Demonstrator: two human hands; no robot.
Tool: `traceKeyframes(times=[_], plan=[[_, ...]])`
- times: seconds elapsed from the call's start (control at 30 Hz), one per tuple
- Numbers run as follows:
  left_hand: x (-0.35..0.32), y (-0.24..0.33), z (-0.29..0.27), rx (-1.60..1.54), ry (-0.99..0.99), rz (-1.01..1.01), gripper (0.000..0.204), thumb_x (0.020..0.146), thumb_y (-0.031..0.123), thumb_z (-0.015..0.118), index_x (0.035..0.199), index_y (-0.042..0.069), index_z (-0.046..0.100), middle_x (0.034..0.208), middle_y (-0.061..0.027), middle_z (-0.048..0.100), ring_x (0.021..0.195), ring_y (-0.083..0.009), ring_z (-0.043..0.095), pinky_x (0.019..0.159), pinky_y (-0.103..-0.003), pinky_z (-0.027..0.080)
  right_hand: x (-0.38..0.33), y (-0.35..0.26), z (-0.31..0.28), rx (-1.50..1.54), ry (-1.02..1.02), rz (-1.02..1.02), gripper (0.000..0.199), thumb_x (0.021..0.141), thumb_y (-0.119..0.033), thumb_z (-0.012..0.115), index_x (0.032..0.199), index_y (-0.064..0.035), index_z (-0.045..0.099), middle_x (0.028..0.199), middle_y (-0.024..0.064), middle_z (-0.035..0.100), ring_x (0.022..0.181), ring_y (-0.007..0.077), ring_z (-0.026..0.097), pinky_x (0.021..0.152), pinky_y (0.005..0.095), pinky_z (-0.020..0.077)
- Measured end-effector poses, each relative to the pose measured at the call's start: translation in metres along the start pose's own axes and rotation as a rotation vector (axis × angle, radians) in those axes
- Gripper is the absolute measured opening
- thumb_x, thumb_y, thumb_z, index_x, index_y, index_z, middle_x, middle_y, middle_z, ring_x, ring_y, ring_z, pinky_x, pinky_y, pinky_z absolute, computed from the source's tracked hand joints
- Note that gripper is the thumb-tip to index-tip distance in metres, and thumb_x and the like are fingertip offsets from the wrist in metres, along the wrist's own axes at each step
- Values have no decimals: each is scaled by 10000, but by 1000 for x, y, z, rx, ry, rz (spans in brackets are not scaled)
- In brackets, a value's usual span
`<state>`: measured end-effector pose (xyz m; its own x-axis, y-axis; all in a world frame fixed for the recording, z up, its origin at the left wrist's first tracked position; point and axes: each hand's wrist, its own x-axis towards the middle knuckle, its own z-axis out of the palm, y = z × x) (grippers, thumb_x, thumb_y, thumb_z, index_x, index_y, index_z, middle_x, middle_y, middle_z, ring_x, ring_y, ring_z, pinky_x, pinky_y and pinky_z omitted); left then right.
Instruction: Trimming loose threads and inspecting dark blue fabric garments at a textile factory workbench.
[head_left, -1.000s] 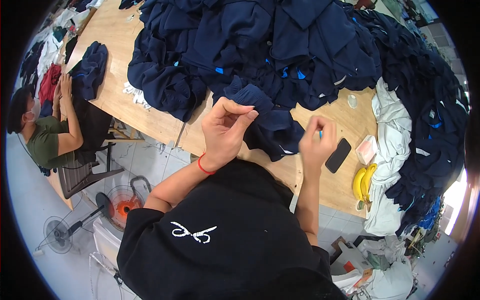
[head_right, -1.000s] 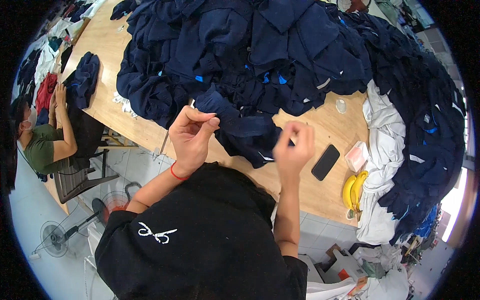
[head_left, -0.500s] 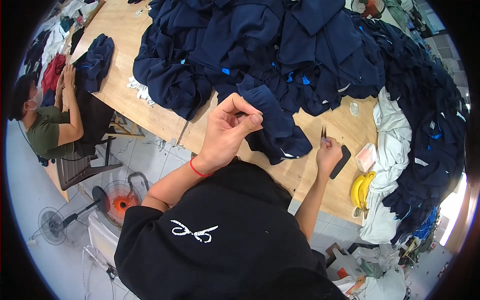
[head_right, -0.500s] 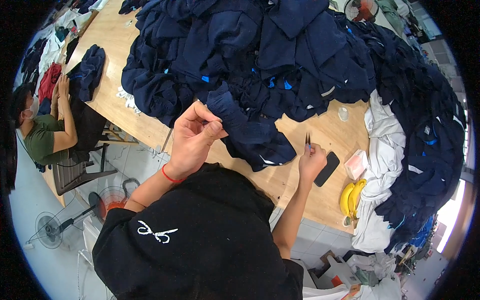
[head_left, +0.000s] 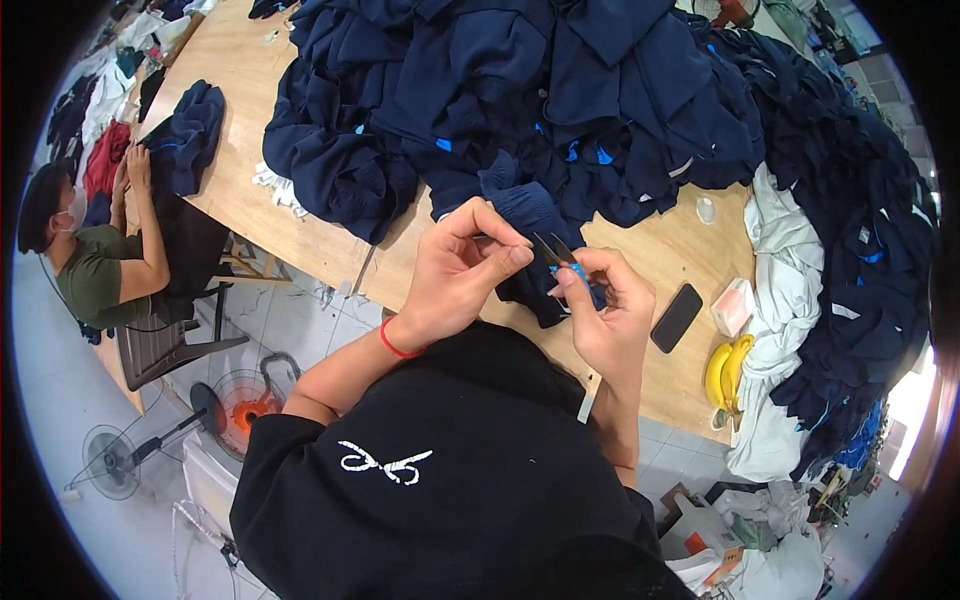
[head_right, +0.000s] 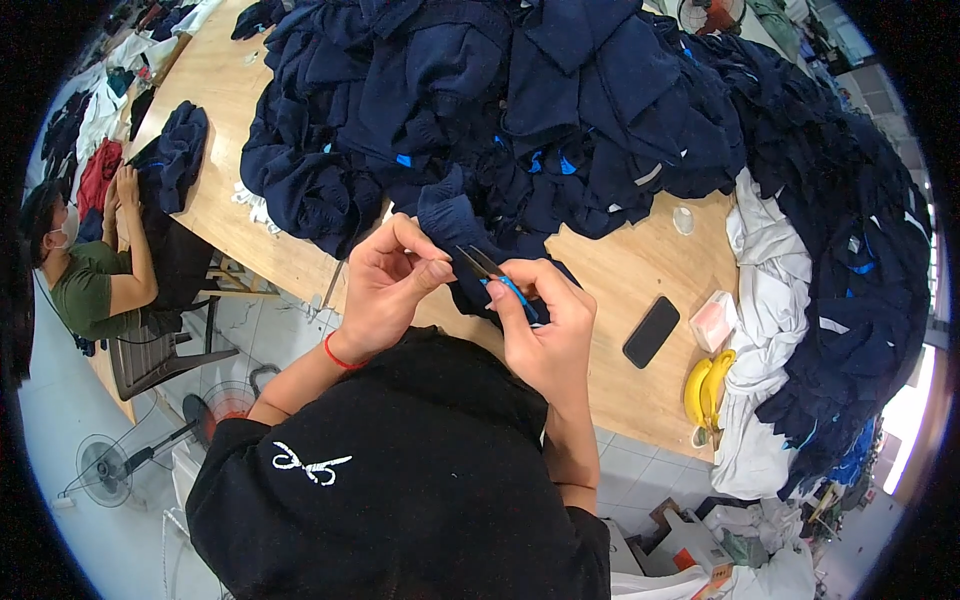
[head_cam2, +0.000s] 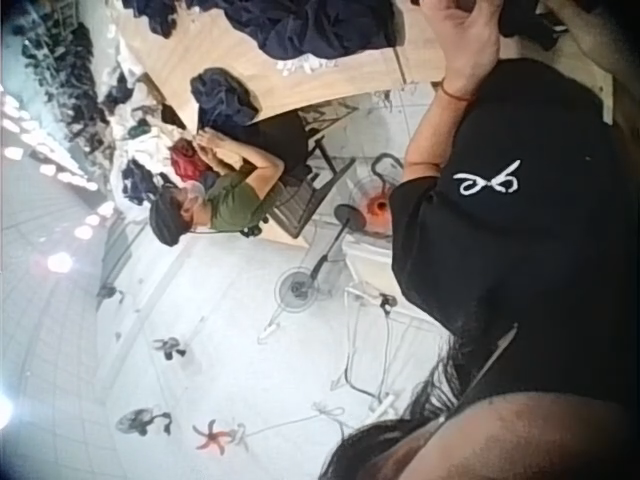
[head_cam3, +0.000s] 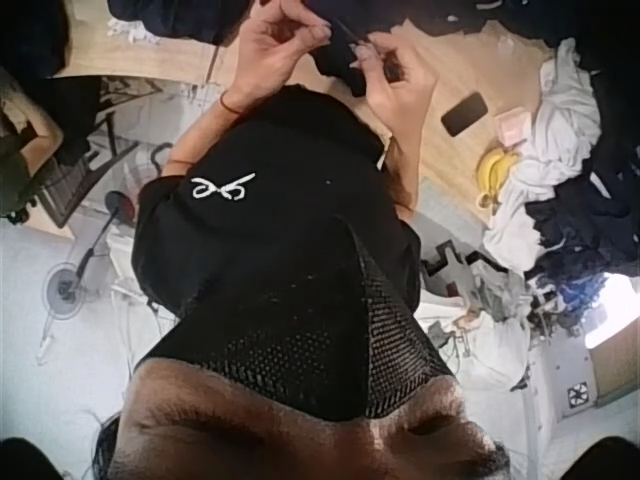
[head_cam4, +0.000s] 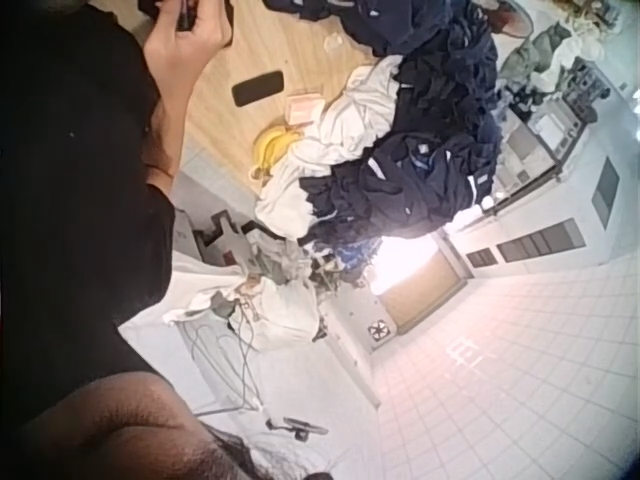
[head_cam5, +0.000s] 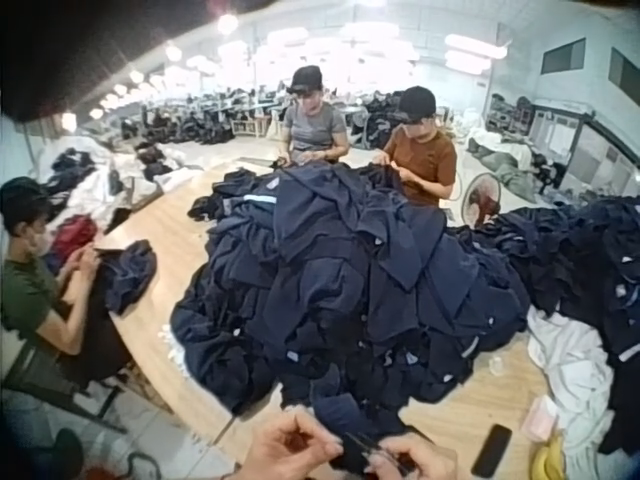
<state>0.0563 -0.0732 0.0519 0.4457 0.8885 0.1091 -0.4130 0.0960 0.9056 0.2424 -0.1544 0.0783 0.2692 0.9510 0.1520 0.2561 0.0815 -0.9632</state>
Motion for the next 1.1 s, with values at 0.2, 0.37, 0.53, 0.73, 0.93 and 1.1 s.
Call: traceKeyframes(times=[0.2, 0.37, 0.53, 0.73, 0.93, 1.1], plan=[[-3, -1, 3, -3, -30, 15, 109, 985, -33, 748, 1026, 16, 659, 998, -17, 664, 904, -42, 641, 792, -210, 522, -2, 1, 4, 68, 45, 14, 77, 962, 24, 741, 1023, 51, 702, 865, 76, 736, 717, 120, 699, 664, 248, 525], [-2, -7, -6, 62, -18, 30, 96, 1008, -38, 709, 1041, 16, 637, 1015, -22, 659, 908, -55, 653, 829, -229, 562, 2, 2, -5, 269, 141, 158, 140, 1002, -7, 720, 1114, 57, 666, 925, 95, 741, 734, 152, 727, 665, 259, 566], [5, 5, -67, 216, -133, -191, 65, 1072, 34, 622, 1072, 20, 559, 934, -73, 711, 933, -142, 752, 834, -305, 627, -4, 48, -72, 160, 466, 164, 180, 1057, -74, 672, 1193, 34, 624, 993, 122, 733, 812, 198, 747, 747, 298, 593], [-31, -23, -183, 1720, 416, 101, 717, 1028, 123, 664, 1590, -128, 297, 1539, -370, 482, 1467, -478, 469, 1179, -469, 424, -39, 120, -118, 238, 666, 250, 260, 1076, -153, 669, 1271, -1, 589, 1028, 76, 698, 869, 150, 688, 716, 274, 555], [54, -66, -107, 988, 106, 151, 577, 962, 207, 791, 1432, -50, 579, 1392, -259, 641, 1235, -400, 671, 1030, -408, 545, 7, 162, -32, 56, 216, 639, 207, 984, -214, 781, 1058, -23, 749, 919, 53, 743, 722, 101, 601, 639, 267, 472], [82, -117, -107, 1303, 206, 188, 297, 831, 141, 807, 1082, 8, 720, 1052, -186, 695, 1000, -374, 644, 914, -468, 522, 21, 168, 26, -365, 51, 341, 287, 883, -249, 857, 960, 10, 759, 789, 103, 743, 734, 181, 687, 734, 358, 542]])
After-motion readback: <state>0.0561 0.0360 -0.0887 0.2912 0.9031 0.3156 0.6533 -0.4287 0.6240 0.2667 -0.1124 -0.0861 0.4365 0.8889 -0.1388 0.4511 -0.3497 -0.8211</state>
